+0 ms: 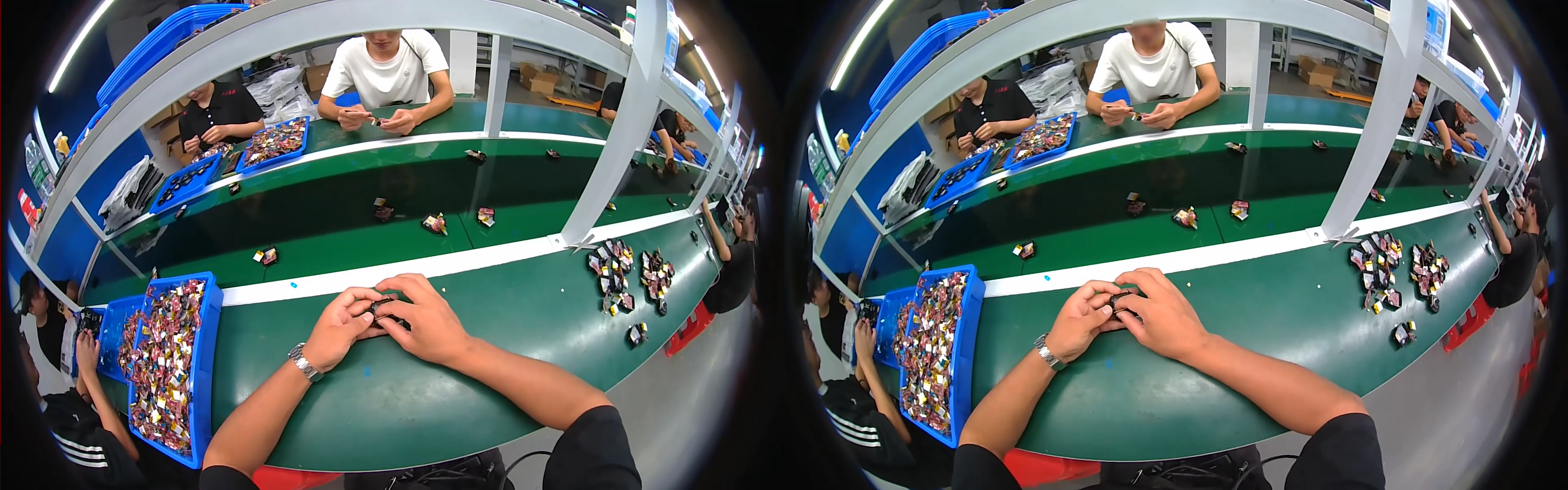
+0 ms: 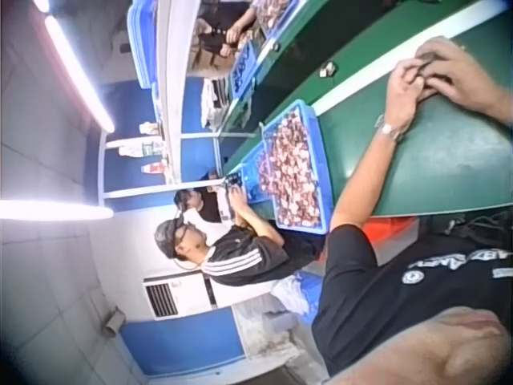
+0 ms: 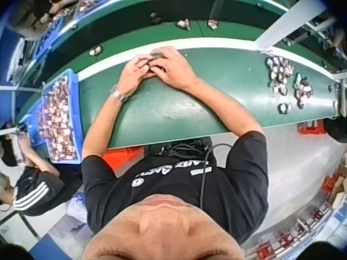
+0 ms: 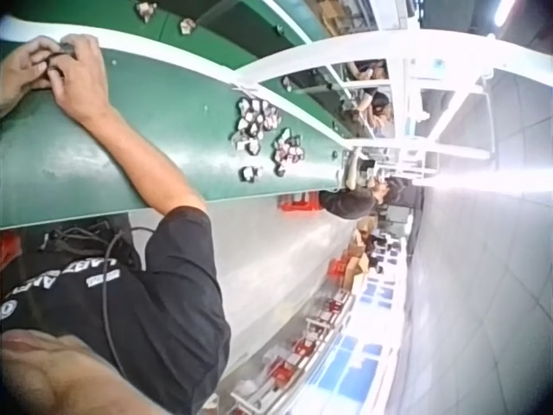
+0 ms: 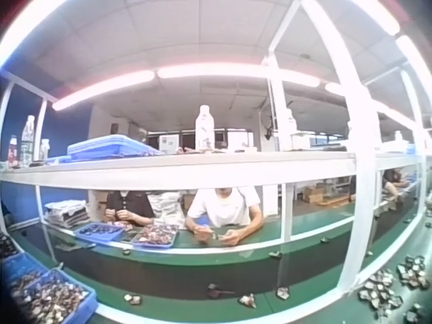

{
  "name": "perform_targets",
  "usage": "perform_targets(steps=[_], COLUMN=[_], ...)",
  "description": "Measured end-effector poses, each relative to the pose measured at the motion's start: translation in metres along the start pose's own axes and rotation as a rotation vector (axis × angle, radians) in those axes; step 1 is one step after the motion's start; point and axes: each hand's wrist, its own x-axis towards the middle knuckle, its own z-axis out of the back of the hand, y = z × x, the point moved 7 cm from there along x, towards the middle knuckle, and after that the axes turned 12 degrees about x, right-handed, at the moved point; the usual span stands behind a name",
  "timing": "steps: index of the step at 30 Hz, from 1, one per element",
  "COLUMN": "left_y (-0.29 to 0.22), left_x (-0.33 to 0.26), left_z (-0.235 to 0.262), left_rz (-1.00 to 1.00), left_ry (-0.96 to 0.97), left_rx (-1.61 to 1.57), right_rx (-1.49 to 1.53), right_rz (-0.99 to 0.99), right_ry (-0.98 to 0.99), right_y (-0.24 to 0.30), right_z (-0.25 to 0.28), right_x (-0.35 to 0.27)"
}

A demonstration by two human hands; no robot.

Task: Assemble small plastic components and toy cars on a factory assembly line.

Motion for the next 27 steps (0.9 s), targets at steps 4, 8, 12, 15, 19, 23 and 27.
perform_targets(steps=[4,8,12,15,19,23,27], left_y=[0.001,0.003,0.004,0.0,0.002,0.005,0.002], left_x=[0.0,-0.001,0.0,0.0,-0.002,-0.002,-0.004], left_z=[0.002,0.003,0.004,0.0,0.006,0.009,0.008], left_rz=[-0.014,-0.018,-0.03,-0.03,-0.043,-0.057,-0.12], left_ry=[-0.015,-0.022,-0.043,-0.074,-0.117,-0.14,-0.121], left_rx=[-0.002,-0.009,-0.018,-0.018,0.009,0.011,-0.042], right_rx=[-0.007,-0.025,0.064,0.047,0.042,0.024,-0.023], right_rz=[0.024,0.036,-0.026,-0.07,0.023,0.089,0.104], right_ry=[-0.015,-0.054,-0.055,-0.121,-0.114,-0.11,-0.139], right_y=[0.002,0.005,0.002,-0.001,0.012,0.018,0.021], right_z=[-0.002,-0.002,-0.005,-0.003,-0.005,-0.003,0.003], right_x=[-0.001,-0.001,-0.001,-0.002,0.001,0.004,0.004])
